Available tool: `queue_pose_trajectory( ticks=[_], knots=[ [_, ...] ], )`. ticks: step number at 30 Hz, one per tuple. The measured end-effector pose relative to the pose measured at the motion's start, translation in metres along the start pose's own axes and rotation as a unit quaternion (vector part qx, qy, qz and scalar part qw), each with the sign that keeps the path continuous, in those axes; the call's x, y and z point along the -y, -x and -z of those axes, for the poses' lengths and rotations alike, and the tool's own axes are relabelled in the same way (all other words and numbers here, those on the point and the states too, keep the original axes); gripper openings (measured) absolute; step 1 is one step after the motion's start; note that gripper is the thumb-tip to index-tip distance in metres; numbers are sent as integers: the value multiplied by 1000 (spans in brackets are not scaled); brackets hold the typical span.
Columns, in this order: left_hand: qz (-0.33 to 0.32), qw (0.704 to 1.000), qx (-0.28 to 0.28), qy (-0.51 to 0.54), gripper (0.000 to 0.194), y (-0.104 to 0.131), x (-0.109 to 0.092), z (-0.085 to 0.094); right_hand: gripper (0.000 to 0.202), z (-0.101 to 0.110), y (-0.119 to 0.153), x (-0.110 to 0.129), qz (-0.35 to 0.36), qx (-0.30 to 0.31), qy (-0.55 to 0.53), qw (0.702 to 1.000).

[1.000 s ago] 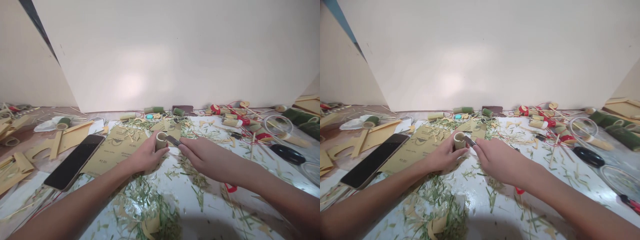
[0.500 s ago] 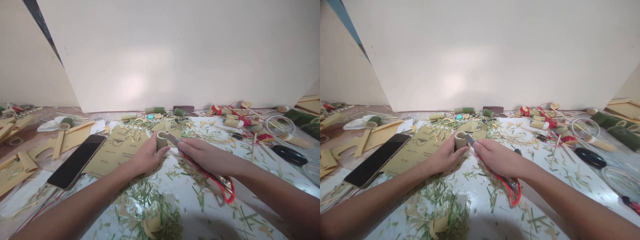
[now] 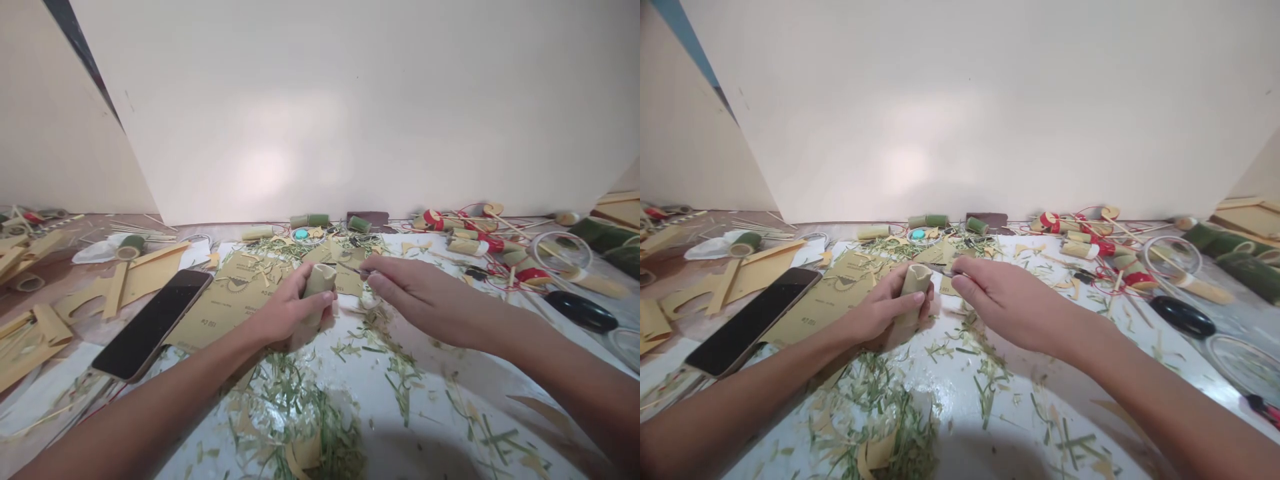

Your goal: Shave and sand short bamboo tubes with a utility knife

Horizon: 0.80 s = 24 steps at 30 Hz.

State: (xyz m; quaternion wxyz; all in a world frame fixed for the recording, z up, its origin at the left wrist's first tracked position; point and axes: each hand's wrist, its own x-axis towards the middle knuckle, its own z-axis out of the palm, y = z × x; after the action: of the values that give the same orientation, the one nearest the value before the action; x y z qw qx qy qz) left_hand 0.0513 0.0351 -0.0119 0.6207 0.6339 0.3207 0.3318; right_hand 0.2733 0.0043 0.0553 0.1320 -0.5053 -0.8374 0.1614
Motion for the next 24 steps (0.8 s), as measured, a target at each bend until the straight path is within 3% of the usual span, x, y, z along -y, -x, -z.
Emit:
queue_pose_trajectory(
  ticks=[3, 8, 11, 17, 24],
  knots=[
    [-24, 997, 29, -69, 20, 0, -4, 0, 33, -1, -1, -6, 53, -20, 105, 993],
    [-32, 965, -1, -260, 25, -1, -8, -3, 31, -5, 2, -4, 110, 10, 162, 980],
    [-2, 962, 26, -273, 30, -1, -7, -3, 33, -8, 4, 2, 121, 26, 170, 978],
    [27, 960, 84, -266, 22, 0, -12, -2, 35, -10, 5, 5, 140, 38, 172, 974],
    [31, 949, 100, -296, 19, 0, -17, -4, 35, -10, 4, 4, 138, 53, 169, 974]
  ],
)
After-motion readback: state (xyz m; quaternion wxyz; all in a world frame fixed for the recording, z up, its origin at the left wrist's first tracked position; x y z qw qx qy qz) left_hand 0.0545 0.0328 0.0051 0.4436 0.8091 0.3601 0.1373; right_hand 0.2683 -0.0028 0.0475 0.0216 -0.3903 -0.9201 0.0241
